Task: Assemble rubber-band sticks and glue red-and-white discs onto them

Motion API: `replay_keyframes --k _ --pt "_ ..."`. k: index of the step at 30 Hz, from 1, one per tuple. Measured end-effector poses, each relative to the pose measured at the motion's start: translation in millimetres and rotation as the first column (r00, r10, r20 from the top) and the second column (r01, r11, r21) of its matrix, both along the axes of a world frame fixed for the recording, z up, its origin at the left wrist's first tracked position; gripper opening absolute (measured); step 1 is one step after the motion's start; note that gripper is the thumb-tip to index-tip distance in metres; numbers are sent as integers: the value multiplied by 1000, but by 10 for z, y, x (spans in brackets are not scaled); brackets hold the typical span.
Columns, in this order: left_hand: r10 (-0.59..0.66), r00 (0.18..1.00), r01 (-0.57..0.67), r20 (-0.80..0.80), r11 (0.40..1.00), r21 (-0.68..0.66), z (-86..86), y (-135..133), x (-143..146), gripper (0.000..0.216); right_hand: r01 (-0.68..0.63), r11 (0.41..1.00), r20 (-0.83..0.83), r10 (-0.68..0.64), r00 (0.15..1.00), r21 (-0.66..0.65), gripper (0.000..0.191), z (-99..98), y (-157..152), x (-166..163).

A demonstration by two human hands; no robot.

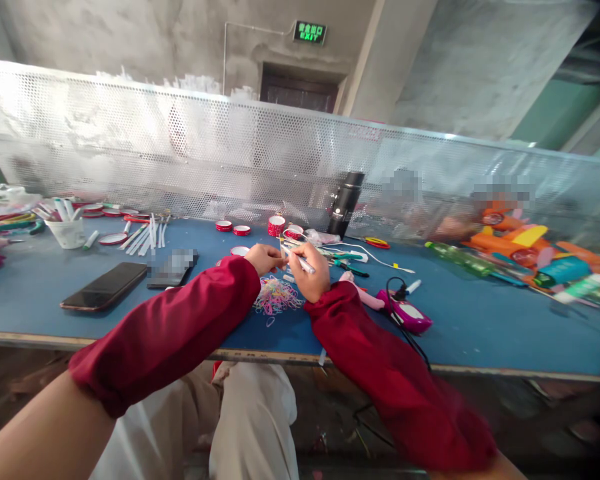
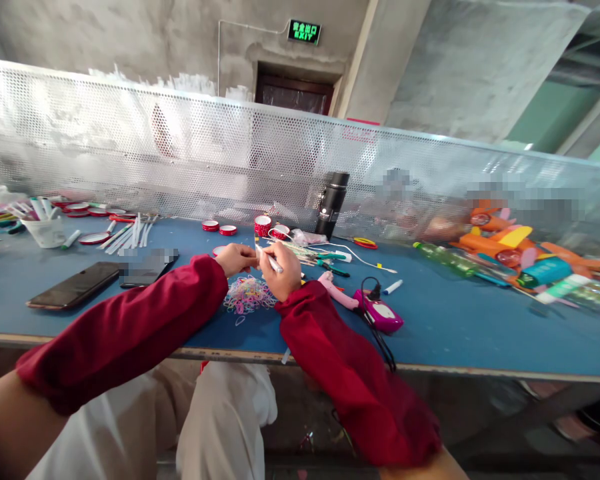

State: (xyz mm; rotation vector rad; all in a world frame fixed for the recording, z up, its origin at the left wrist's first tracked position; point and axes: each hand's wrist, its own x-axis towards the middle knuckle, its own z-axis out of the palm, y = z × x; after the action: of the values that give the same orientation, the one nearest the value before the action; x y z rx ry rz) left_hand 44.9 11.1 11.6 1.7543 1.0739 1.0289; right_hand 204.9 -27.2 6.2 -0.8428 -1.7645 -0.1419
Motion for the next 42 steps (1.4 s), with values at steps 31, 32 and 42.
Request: replay_keyframes --k 31,32,42 --pt "-2 1000 2 7 1000 15 24 -14 -7 18 60 998 -37 -59 998 17 9 -22 35 36" --pt "2 1000 -2 2 1000 13 26 -17 -7 19 54 998 -30 -53 998 18 9 -20 31 32" --pt "16 1000 -16 4 1000 8 54 -53 -5 18 48 999 -16 -48 999 25 9 -10 14 22"
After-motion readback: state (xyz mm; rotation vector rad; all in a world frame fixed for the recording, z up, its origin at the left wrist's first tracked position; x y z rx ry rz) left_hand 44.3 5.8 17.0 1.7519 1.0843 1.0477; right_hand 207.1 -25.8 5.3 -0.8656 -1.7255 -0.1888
